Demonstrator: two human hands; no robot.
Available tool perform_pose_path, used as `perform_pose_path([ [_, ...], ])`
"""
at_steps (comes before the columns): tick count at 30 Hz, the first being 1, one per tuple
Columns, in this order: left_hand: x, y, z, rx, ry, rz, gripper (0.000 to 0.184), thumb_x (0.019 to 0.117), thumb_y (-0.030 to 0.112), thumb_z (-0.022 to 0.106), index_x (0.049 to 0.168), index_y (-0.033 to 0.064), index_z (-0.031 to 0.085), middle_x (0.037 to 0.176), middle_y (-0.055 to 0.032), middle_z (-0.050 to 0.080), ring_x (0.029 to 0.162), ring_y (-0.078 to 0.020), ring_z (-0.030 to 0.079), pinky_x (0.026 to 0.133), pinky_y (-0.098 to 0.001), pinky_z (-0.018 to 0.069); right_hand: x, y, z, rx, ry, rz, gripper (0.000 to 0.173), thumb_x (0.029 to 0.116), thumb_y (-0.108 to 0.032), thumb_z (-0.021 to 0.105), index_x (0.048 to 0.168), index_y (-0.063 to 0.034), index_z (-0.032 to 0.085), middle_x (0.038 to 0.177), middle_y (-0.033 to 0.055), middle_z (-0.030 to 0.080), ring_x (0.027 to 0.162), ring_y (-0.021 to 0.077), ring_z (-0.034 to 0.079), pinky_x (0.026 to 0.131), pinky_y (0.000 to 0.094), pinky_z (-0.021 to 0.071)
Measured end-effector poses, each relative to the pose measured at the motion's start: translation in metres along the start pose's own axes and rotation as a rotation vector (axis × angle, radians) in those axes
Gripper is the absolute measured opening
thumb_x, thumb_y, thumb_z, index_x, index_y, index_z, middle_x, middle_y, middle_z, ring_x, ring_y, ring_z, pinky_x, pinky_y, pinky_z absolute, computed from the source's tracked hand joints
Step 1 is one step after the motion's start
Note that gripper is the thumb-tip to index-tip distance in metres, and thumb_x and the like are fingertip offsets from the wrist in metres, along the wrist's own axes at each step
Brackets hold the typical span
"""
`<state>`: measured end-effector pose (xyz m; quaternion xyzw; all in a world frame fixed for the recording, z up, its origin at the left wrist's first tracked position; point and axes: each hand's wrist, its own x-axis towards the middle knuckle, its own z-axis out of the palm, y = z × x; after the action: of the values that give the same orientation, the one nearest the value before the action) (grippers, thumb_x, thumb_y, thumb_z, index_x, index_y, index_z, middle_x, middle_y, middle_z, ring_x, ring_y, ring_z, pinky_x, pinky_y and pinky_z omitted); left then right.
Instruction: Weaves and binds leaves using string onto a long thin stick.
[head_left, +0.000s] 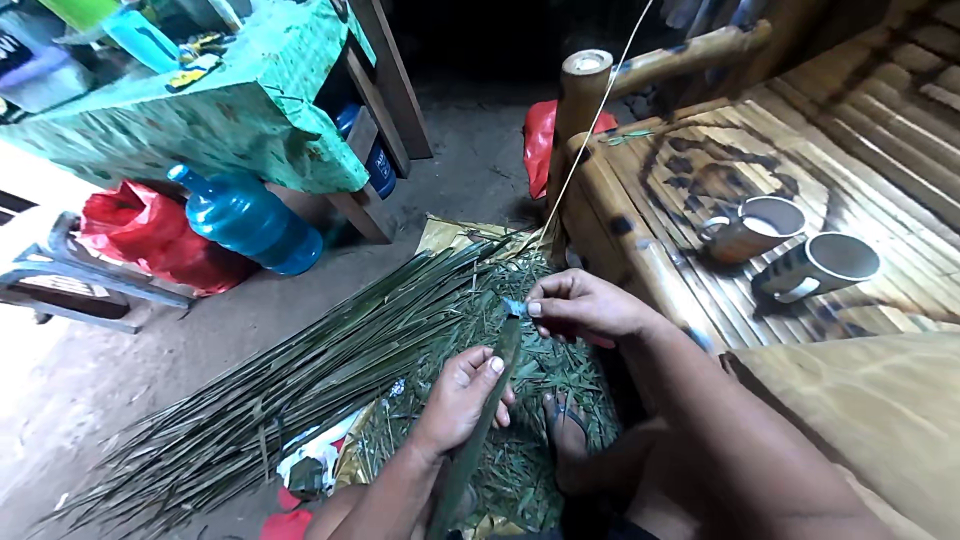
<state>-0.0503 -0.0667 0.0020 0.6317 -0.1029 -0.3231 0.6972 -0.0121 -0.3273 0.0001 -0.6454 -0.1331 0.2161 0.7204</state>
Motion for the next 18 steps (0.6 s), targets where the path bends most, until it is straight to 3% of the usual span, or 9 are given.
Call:
perform_pose_path([
  [5,-0.003,0.003,0.000,0.123,0.028,0.013,0.019,0.1086,0.012,0.045,0.110,0.0006,0.061,0.076,-0.0065,0.070,0.056,-0.0153,0.068,0.052,-0.0281,0.0599,-0.001,-0.008,-0.010,-0.034,0.279,-0.021,0.019,0.1035,-0.016,0.055,0.098,-0.0030,0.068,0.072,0.0037,0.066,0.056,0.0076,0.059,0.052,0.0222,0.0516],
  [8,-0.005,0.001,0.002,0.172,0.023,0.010,0.019,0.1083,0.012,0.046,0.110,0.0009,0.061,0.077,-0.0059,0.070,0.057,-0.0148,0.068,0.053,-0.0278,0.0601,-0.002,-0.013,-0.018,0.079,0.492,-0.006,0.018,0.1064,-0.017,0.053,0.107,-0.0050,0.066,0.076,0.0043,0.064,0.054,0.0081,0.057,0.050,0.0222,0.0512],
  [10,-0.004,-0.001,0.004,0.193,0.038,0.021,0.020,0.1083,0.012,0.046,0.109,0.0009,0.062,0.078,-0.0059,0.071,0.057,-0.0151,0.068,0.053,-0.0280,0.0601,-0.005,-0.013,-0.017,0.084,0.424,0.008,0.018,0.1061,-0.015,0.053,0.115,-0.0046,0.064,0.077,0.0055,0.064,0.056,0.0100,0.059,0.051,0.0242,0.0534],
  [14,0.001,-0.005,0.003,0.255,0.103,0.079,0.021,0.1086,0.013,0.046,0.113,0.0002,0.063,0.082,-0.0059,0.071,0.060,-0.0158,0.069,0.055,-0.0289,0.0616,-0.002,-0.005,-0.001,0.055,0.151,0.029,0.021,0.1027,-0.015,0.055,0.114,-0.0022,0.068,0.075,0.0047,0.066,0.059,0.0088,0.061,0.055,0.0229,0.0532],
  [18,0.003,-0.008,-0.002,0.345,0.085,0.087,0.024,0.1089,0.014,0.045,0.114,0.0013,0.064,0.084,-0.0042,0.072,0.062,-0.0143,0.069,0.057,-0.0283,0.0614,-0.002,-0.010,-0.013,0.057,0.447,-0.034,0.023,0.1062,-0.016,0.053,0.122,-0.0042,0.066,0.078,0.0027,0.066,0.056,0.0074,0.058,0.051,0.0221,0.0522],
])
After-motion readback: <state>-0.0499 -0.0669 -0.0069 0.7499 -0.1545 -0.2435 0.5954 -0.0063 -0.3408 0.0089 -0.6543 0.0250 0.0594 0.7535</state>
